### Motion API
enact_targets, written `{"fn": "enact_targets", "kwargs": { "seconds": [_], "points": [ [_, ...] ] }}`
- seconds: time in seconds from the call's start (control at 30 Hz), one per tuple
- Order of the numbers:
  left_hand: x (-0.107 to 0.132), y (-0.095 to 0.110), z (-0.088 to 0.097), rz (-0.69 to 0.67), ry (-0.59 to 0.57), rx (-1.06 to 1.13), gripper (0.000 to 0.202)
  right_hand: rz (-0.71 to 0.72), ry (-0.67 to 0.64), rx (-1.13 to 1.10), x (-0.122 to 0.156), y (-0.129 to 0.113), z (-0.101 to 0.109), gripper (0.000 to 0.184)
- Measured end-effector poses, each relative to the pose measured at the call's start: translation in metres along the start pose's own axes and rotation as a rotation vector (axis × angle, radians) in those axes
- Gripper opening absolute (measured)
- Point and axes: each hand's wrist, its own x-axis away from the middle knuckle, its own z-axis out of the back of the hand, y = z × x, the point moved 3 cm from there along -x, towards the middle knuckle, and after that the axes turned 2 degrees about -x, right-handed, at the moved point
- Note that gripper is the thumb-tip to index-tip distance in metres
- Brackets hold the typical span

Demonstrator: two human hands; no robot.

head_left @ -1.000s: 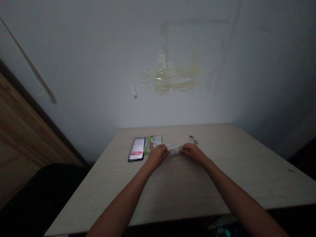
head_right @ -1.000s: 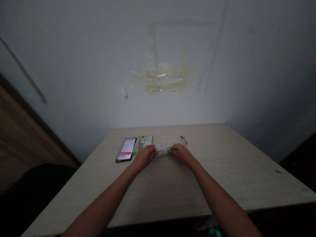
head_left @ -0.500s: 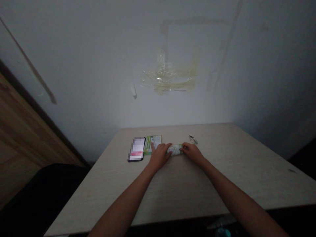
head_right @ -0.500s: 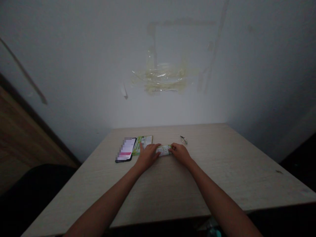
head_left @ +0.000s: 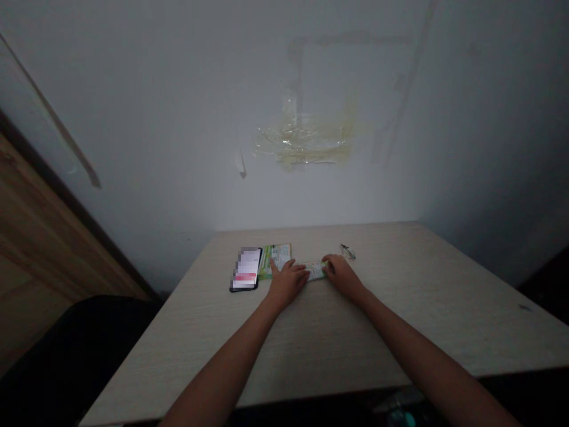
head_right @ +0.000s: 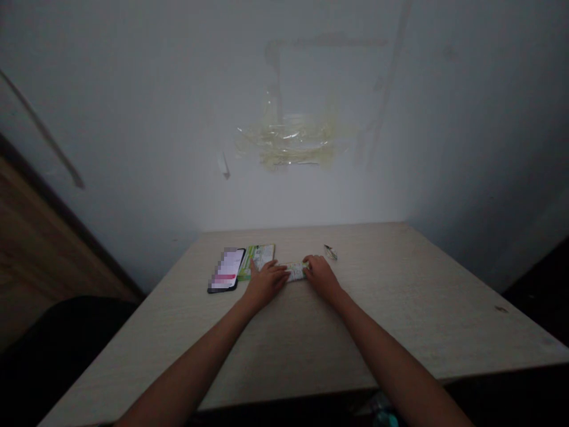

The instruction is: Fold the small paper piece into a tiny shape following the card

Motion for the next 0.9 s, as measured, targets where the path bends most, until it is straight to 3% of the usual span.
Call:
{"fn": "enact_targets", "kwargs": {
  "seconds": [0.17,0.37,0.6,0.9],
  "points": [
    [0.001,0.0,0.002,0.004,0.004,-0.002,0.026,0.106,0.037,0.044,0.0,0.002,0.004,0.017],
    [0.001,0.0,0.001,-0.002,-0.004,-0.019,0.027,0.238,-0.093,-0.022,0.002,-0.005,0.004,0.016],
    [0.001,0.001,0.002,-0.045,-0.031,-0.012,0.028,0.212,-0.151,0.047,0.0,-0.007,0.007,0.02],
    [0.003,0.009,0.001,-0.142,-0.099,0.101,0.028,0.095,-0.112,0.209,-0.002,0.001,0.009,0.025]
  ]
}}
